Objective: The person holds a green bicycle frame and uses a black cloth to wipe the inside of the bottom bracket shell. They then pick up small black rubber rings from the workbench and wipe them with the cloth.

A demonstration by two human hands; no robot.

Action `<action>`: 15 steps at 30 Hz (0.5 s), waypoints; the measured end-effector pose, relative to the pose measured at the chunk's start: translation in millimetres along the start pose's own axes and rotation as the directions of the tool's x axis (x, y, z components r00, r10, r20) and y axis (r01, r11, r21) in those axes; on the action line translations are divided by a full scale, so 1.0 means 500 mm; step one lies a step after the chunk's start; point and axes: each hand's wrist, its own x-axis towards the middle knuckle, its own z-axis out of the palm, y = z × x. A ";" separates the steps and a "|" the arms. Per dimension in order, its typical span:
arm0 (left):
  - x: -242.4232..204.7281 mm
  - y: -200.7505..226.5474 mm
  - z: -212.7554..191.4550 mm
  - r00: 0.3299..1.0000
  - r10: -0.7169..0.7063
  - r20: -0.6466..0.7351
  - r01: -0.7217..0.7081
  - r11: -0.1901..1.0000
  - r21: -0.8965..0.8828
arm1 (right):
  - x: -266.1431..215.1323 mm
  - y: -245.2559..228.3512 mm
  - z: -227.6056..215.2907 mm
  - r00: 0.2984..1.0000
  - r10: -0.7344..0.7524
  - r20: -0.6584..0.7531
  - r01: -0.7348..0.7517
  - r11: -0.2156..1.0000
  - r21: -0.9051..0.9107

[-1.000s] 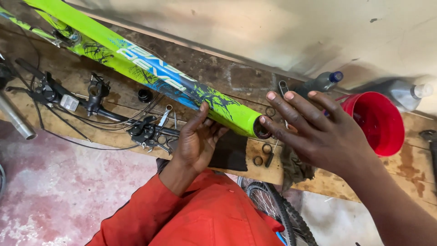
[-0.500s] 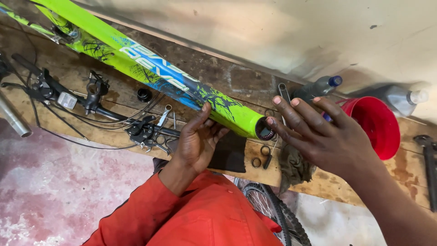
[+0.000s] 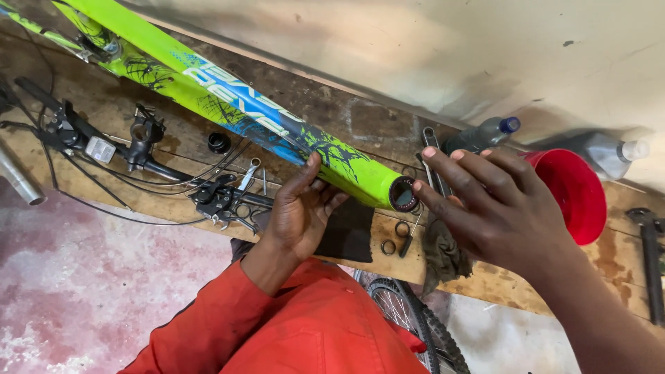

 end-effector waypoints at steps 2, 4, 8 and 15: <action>0.001 -0.003 -0.001 1.000 0.009 -0.008 -0.009 1.000 -0.008 | 0.002 -0.003 0.002 1.000 0.005 -0.001 -0.005 1.000 0.012; 0.003 -0.003 0.000 1.000 0.020 -0.017 -0.021 1.000 -0.017 | 0.003 -0.001 0.006 1.000 0.007 -0.002 -0.007 1.000 0.025; 0.000 -0.001 -0.001 1.000 0.003 -0.005 -0.003 1.000 -0.011 | 0.006 0.001 0.012 0.999 -0.009 0.034 0.007 0.997 0.073; 0.003 -0.003 -0.005 1.000 -0.004 -0.011 0.004 1.000 -0.025 | -0.002 0.001 0.013 0.998 -0.013 0.057 0.007 0.994 0.108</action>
